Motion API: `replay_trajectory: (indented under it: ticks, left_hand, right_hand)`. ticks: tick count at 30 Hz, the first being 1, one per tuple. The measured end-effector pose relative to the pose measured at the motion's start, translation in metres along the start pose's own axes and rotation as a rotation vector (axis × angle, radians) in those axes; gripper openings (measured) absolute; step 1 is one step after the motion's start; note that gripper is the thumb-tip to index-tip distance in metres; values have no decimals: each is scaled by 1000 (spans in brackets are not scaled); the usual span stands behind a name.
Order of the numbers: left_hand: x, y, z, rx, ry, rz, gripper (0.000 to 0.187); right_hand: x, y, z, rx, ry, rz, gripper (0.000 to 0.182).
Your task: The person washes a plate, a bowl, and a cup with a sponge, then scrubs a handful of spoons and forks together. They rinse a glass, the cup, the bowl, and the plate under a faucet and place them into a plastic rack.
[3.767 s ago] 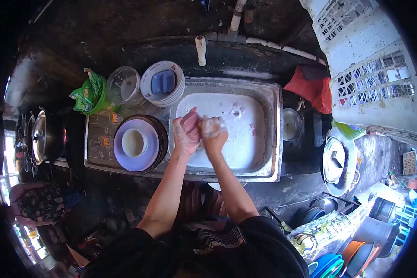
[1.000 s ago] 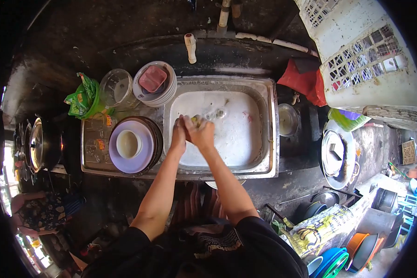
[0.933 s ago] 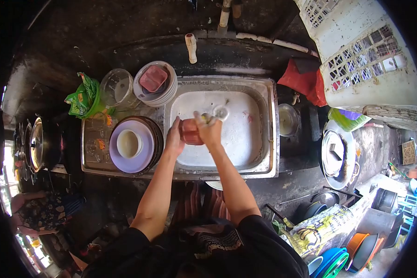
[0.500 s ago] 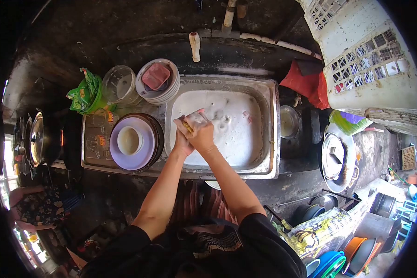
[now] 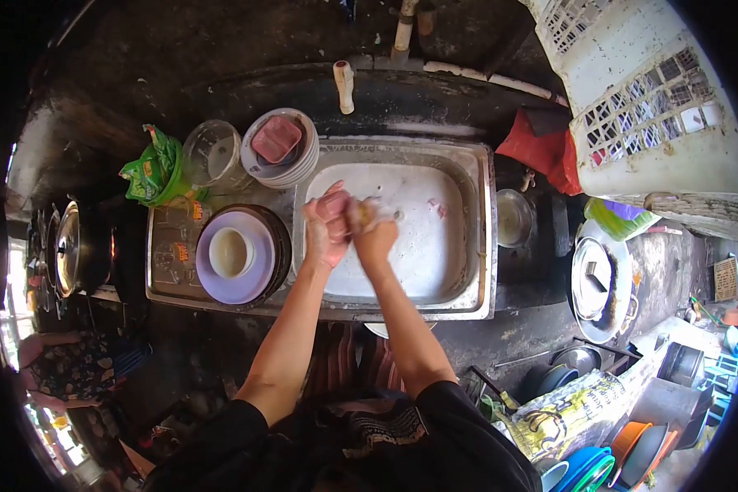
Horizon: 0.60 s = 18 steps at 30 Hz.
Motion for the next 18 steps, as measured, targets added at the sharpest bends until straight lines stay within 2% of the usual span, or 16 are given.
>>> replay_trajectory:
  ticks: [2, 3, 4, 6, 7, 8, 10, 11, 14, 15, 16, 17, 18]
  left_hand:
    - [1, -1, -3, -4, 74, 3, 56]
    - [1, -2, -4, 7, 117, 10, 56]
    - [-1, 0, -2, 11, 110, 14, 56]
    - [2, 1, 6, 39, -23, -10, 55]
    - [0, 3, -2, 84, -16, 27, 57]
    - [-6, 4, -5, 84, -22, 38, 57]
    - [-6, 3, -8, 201, -98, 58, 57]
    - [0, 3, 0, 220, -52, -26, 57]
    - [-4, 3, -3, 358, -82, -7, 59]
    - [-9, 2, -11, 333, -70, 68, 62]
    - [-4, -4, -19, 339, -62, 66, 62]
    - [-1, -18, -22, 447, -102, -111, 62]
    - [-1, -32, -28, 551, -142, -287, 63]
  right_hand:
    - [-33, 43, 3, 39, -207, 611, 18]
    - [-34, 47, 4, 10, -225, 660, 18]
    - [-31, 43, 5, 14, -222, 653, 18]
    - [-5, 13, 2, -63, -127, 399, 16]
    - [6, 4, -5, -294, -58, 345, 16]
    - [-1, -5, -8, -298, -55, 333, 16]
    - [-17, 5, -10, -231, -204, 535, 16]
    - [-24, 43, 5, 12, -156, 708, 15]
    - [-8, 6, -5, -20, -141, 759, 13]
    - [3, -11, -1, -173, -200, 661, 12]
    - [18, -33, 7, -241, -113, 525, 15]
    - [37, -72, 11, -260, -45, 362, 19]
    - [59, -99, 19, -483, 4, 271, 26]
Point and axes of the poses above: each hand's wrist, its own x-axis towards the middle knuckle, its own z-axis out of the back of the hand, y = z × x, the point moved 6 cm from there along x, towards the middle knuckle, and after that the axes turned 2 degrees about x, right-handed, at the moved point
